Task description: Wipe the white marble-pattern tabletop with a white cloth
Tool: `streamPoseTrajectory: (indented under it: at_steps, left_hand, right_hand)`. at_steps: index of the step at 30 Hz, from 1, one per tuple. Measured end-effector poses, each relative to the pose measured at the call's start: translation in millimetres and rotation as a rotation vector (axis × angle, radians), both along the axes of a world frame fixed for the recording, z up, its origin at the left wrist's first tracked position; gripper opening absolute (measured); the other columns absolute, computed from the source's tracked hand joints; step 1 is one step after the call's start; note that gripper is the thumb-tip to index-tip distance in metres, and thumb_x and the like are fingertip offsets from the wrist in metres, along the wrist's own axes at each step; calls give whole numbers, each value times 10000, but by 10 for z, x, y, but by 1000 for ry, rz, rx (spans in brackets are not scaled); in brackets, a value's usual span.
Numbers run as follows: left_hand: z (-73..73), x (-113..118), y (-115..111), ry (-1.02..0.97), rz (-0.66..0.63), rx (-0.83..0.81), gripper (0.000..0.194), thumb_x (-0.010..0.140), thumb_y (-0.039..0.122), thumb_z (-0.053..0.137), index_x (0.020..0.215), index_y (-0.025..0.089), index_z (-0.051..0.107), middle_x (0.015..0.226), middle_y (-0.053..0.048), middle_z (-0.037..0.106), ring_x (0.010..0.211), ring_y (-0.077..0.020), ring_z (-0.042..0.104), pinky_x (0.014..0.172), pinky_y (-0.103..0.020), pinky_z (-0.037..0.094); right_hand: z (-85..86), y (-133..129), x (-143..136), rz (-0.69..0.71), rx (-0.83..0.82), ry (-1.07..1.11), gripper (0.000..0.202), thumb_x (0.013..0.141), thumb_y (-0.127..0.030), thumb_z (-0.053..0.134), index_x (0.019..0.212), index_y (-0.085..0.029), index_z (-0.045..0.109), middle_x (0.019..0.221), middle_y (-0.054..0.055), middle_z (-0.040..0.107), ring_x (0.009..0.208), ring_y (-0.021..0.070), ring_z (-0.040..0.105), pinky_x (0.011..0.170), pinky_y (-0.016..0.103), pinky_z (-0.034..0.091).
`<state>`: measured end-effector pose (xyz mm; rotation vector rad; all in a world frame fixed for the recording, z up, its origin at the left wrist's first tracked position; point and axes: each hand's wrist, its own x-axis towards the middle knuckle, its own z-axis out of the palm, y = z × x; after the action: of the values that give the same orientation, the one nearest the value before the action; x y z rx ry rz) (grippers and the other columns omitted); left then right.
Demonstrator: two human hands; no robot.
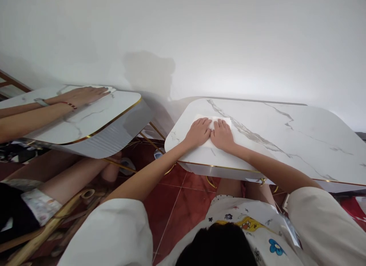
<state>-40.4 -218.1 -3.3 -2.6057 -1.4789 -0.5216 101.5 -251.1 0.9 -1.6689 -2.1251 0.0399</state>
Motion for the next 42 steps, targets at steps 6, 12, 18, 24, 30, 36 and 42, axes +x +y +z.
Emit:
streamPoseTrajectory:
  at_steps: [6, 12, 18, 24, 30, 36, 42]
  left_hand:
    - [20, 123, 659, -86, -14, -9, 434, 888, 186, 341, 1262, 151, 556, 1304, -122, 609, 1258, -248, 518, 1112, -419, 390]
    - [13, 163, 1221, -167, -3, -18, 419, 869, 201, 372, 1226, 178, 589, 1285, -97, 634, 1238, -244, 540, 1100, -412, 406]
    - [-9, 251, 1679, -170, 16, -10, 454, 848, 204, 394, 1243, 117, 601, 1287, -126, 639, 1213, -257, 558, 1085, -399, 418]
    - [16, 332, 1925, -145, 33, -12, 467, 854, 197, 388, 1259, 98, 598, 1301, -132, 637, 1231, -251, 551, 1096, -379, 403]
    - [0, 351, 1988, -135, 68, -21, 452, 857, 196, 393, 1256, 124, 593, 1307, -119, 638, 1242, -257, 547, 1093, -393, 403]
    - [-1, 551, 1959, -120, 76, -27, 439, 876, 187, 364, 1247, 135, 592, 1303, -117, 637, 1239, -244, 547, 1090, -384, 402]
    - [61, 783, 1907, -93, 60, -52, 452, 883, 170, 354, 1272, 128, 578, 1330, -118, 620, 1273, -228, 524, 1116, -357, 373]
  right_hand:
    - [10, 694, 83, -12, 1, -51, 390, 961, -223, 383, 1275, -60, 549, 1443, 222, 507, 1348, 324, 439, 1102, 453, 364]
    - [38, 1229, 137, -6, -21, -44, 396, 962, -236, 348, 1256, -63, 549, 1445, 206, 505, 1344, 319, 432, 1100, 443, 356]
    - [28, 1680, 197, -28, -40, -33, 462, 952, -221, 333, 1360, -55, 476, 1508, 187, 443, 1385, 307, 378, 1123, 444, 309]
    - [57, 1934, 266, -21, -56, -30, 478, 948, -213, 324, 1375, -50, 465, 1513, 190, 436, 1403, 297, 358, 1130, 436, 297]
    - [24, 2001, 288, -1, -53, -25, 464, 954, -218, 313, 1359, -61, 479, 1526, 194, 423, 1418, 298, 342, 1129, 462, 294]
    - [-1, 1961, 450, -26, -35, -9, 445, 948, -216, 310, 1308, -53, 515, 1496, 193, 455, 1392, 305, 373, 1124, 440, 304]
    - [4, 1918, 649, -58, -25, -22, 443, 945, -214, 308, 1303, -60, 520, 1490, 196, 461, 1393, 316, 372, 1123, 458, 306]
